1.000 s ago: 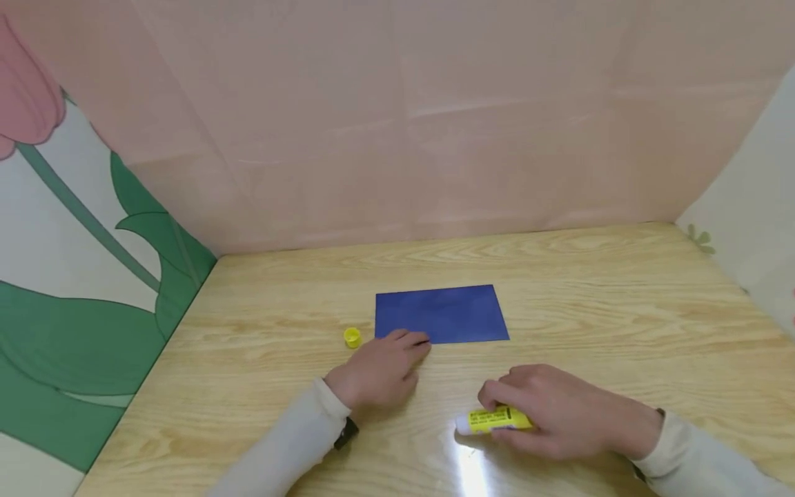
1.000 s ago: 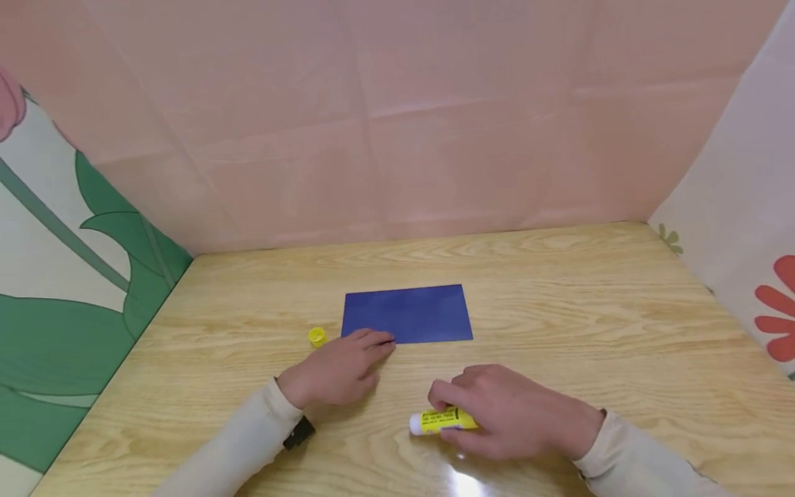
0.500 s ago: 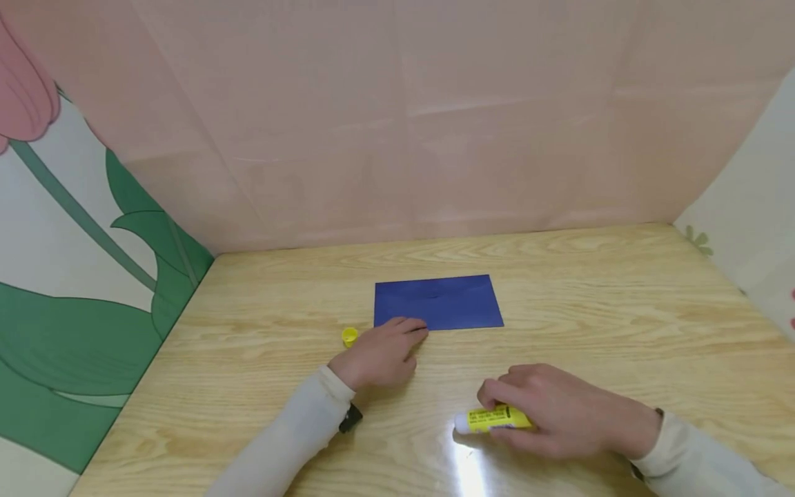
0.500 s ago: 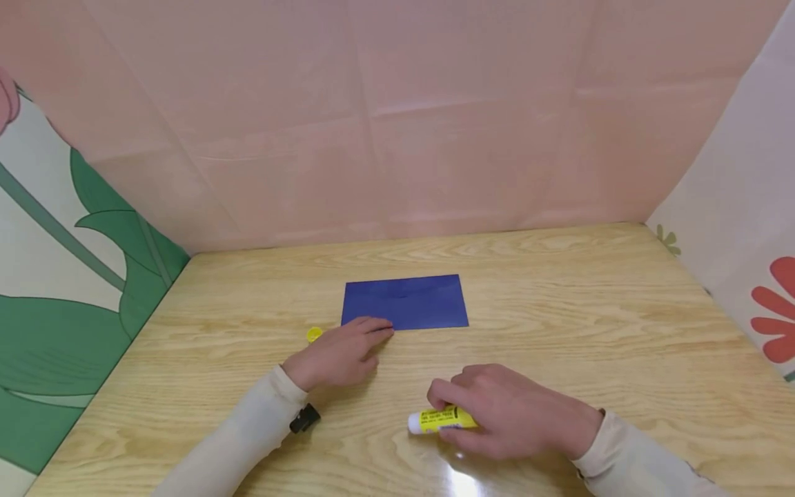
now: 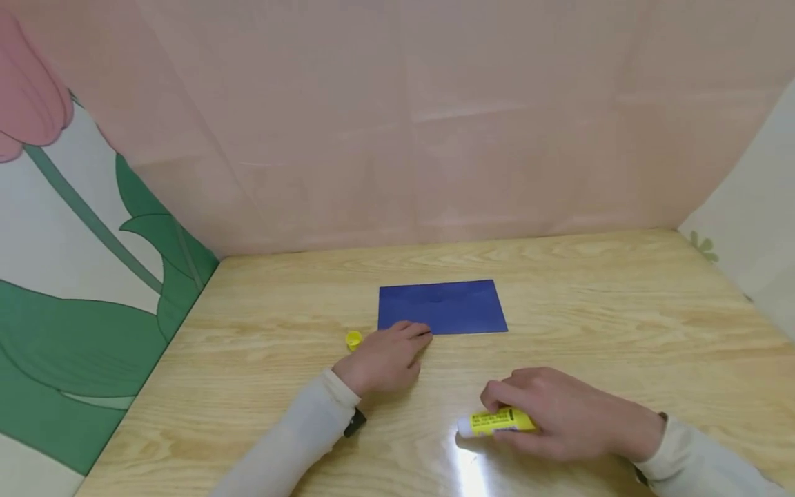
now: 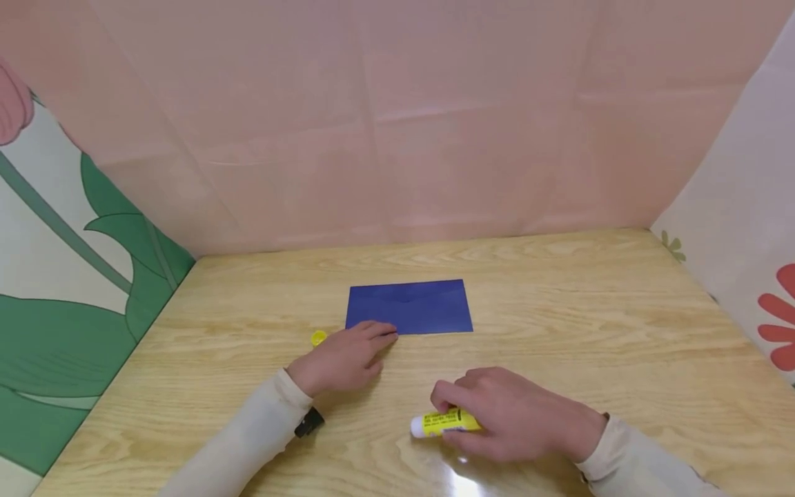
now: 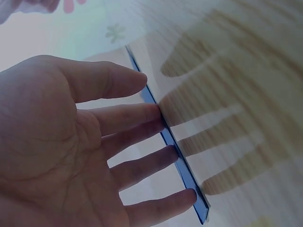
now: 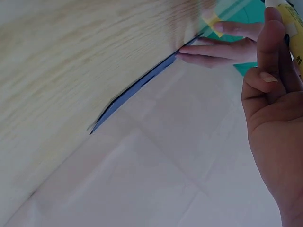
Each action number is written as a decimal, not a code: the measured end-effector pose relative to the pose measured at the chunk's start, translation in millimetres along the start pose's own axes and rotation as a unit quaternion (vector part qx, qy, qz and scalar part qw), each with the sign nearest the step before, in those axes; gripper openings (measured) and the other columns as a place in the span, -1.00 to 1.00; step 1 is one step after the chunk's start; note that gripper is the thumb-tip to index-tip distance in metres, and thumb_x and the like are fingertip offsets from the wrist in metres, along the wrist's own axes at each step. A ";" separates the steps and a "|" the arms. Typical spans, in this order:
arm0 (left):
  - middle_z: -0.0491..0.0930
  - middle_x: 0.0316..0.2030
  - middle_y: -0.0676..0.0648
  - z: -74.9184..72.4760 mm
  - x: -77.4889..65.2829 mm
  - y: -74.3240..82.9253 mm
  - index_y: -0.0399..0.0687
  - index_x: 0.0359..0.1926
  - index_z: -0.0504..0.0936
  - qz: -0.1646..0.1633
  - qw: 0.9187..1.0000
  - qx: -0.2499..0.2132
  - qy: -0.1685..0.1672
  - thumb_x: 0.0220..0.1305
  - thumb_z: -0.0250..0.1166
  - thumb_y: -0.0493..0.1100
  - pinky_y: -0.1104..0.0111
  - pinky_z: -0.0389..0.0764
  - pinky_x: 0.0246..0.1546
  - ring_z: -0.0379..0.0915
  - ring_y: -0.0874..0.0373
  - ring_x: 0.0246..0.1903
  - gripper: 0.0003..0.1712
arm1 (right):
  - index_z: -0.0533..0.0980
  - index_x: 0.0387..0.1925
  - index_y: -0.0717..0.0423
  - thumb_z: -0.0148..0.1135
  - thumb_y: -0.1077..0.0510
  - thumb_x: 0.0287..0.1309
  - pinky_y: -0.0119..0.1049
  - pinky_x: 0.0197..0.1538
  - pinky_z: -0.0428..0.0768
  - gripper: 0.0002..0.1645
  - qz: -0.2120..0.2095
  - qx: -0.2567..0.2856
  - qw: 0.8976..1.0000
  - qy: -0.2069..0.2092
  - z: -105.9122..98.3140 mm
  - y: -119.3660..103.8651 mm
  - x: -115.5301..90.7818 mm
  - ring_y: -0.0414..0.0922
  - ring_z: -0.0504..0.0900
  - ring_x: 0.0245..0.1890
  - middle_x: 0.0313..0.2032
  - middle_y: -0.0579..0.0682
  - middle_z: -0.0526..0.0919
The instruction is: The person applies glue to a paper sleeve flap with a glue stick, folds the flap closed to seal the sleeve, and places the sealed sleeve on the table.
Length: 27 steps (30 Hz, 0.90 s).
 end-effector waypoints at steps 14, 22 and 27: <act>0.24 0.49 0.10 -10.4 -5.2 5.9 0.17 0.50 0.25 -0.005 0.998 0.043 0.042 0.51 0.01 -0.02 -0.10 0.06 0.50 0.15 0.08 0.48 -0.41 | 0.39 -0.15 -0.36 0.26 -0.09 0.31 -0.60 -0.38 0.34 -0.80 0.060 0.051 0.997 -0.016 -1.0 11.3 12.7 -0.52 0.36 -0.44 -0.42 -0.47 0.41; 0.54 0.27 0.05 -31.8 -24.3 15.2 0.09 0.37 0.46 0.066 0.989 -0.079 0.102 0.33 0.15 -0.26 0.01 0.35 0.38 0.43 0.14 0.31 -0.41 | 0.39 -0.15 -0.24 0.27 -0.05 0.30 -0.56 -0.38 0.42 -0.78 0.062 0.050 0.997 0.009 3.9 25.4 35.0 -0.48 0.41 -0.46 -0.40 -0.41 0.49; 0.56 0.24 0.12 -34.1 -37.6 19.4 0.17 0.39 0.43 0.109 0.964 -0.218 0.103 0.32 0.27 -0.17 0.21 0.50 0.25 0.48 0.22 0.23 -0.38 | 0.40 -0.11 -0.19 0.27 -0.03 0.30 -0.54 -0.39 0.45 -0.77 0.064 0.056 0.996 0.021 3.1 29.1 45.9 -0.45 0.44 -0.44 -0.34 -0.33 0.59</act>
Point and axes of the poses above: each hand's wrist, its own x-axis towards the middle knuckle, its own z-axis out of the palm, y = z × x, the point moved 7 cm from there along x, towards the middle knuckle
